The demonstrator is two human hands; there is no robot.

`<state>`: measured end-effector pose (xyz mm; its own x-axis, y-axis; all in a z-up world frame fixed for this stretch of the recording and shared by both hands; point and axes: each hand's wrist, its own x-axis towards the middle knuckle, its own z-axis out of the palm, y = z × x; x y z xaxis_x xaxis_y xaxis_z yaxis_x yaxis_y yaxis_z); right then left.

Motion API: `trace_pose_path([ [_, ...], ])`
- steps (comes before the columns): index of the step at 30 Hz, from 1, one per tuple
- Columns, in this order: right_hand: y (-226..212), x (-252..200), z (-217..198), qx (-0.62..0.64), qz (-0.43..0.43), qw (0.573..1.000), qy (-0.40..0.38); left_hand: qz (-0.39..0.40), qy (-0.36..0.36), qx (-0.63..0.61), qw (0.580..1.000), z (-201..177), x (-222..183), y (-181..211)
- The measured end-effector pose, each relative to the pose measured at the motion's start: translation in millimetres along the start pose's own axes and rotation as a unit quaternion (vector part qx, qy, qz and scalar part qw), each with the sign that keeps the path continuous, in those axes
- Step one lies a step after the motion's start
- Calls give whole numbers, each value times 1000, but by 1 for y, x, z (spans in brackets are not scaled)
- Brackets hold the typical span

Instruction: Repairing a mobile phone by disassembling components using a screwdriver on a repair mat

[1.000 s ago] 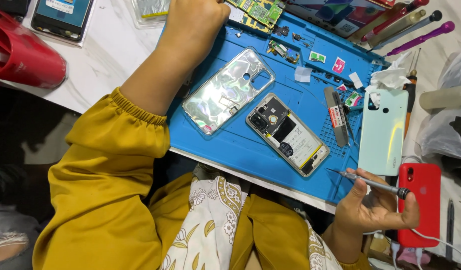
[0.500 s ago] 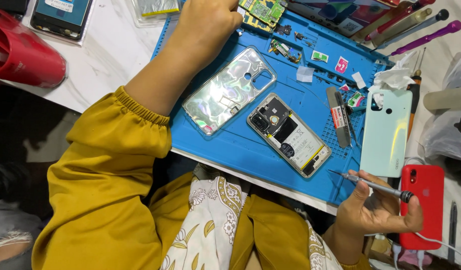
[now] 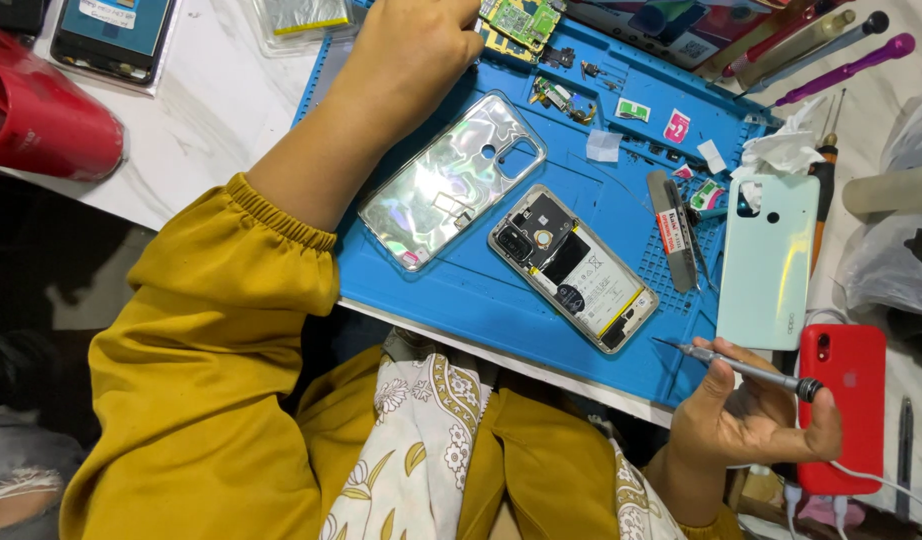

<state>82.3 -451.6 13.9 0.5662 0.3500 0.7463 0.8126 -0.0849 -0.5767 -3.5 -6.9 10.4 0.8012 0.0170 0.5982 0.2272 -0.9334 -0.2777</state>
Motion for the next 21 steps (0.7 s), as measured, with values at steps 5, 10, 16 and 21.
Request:
trace_pose_path([
  [5, 0, 0, -1, -11, -2, 1000, 0, 30, -18, 13, 999, -8, 5, 3],
  [10, -1, 2, 0, -8, -2, 1000, 6, 10, -38, -3, 999, -21, 1, -9],
  [16, -2, 2, 0, -7, 11, 1000, 7, -206, 7, -457, 865, -29, -6, -17],
  [21, -1, 1, -1, 2, 8, 1000, 1, -242, -69, -768, 589, -50, 14, -1],
])
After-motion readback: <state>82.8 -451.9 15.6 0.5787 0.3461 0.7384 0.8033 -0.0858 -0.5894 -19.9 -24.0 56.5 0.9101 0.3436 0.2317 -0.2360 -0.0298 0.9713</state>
